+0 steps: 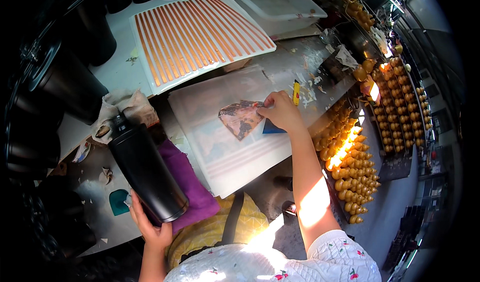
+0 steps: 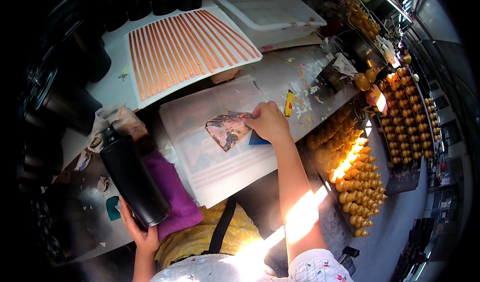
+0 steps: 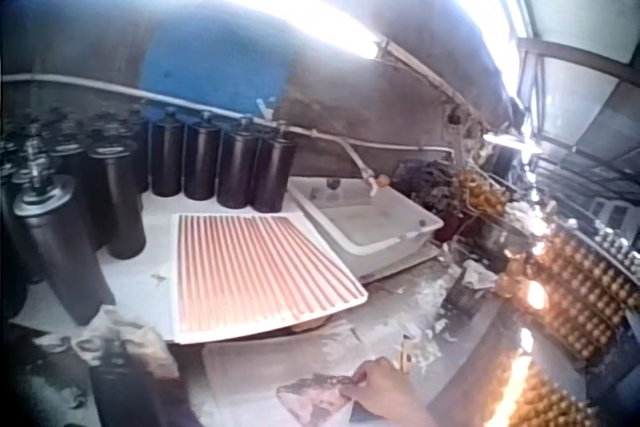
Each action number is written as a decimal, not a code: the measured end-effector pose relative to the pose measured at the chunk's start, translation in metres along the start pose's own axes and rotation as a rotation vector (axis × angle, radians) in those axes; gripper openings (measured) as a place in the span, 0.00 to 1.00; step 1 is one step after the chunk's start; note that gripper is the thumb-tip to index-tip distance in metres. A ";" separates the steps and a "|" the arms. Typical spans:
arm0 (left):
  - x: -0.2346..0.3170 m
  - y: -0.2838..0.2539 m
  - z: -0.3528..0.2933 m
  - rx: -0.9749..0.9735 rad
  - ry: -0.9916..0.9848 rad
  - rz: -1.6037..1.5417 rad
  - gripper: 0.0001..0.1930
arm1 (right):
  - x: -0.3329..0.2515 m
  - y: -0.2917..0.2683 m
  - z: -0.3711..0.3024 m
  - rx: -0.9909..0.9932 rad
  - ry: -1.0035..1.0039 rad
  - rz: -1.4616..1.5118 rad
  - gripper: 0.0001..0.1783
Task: The person applies a decorative label to a black cylindrical container. They use a small blue card to smooth the label and remove air bubbles, then wrap an orange rubber band around the top rim to secure it. The process is repeated for multiple containers in a row.
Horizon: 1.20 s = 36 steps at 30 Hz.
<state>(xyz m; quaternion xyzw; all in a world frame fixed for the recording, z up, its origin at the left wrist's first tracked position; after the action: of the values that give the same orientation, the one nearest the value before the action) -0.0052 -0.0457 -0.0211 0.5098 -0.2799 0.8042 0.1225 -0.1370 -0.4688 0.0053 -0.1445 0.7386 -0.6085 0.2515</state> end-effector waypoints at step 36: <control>0.105 -0.003 0.054 0.063 0.263 -0.007 0.24 | -0.166 -0.121 -0.174 -0.028 -0.536 1.154 0.06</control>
<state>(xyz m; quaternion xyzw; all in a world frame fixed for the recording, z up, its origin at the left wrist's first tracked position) -0.0107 -0.0836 0.0904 0.4047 -0.2344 0.8719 0.1449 -0.1049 -0.2654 0.1789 0.1263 0.6167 -0.3082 0.7133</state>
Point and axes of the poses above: each hand's wrist, its own z-axis towards the middle knuckle, its own y-axis out of the palm, x = y × z, the point moved 2 cm from there along z, towards the middle knuckle, and after that the axes turned 12 degrees about -z, right-handed, at the moved point
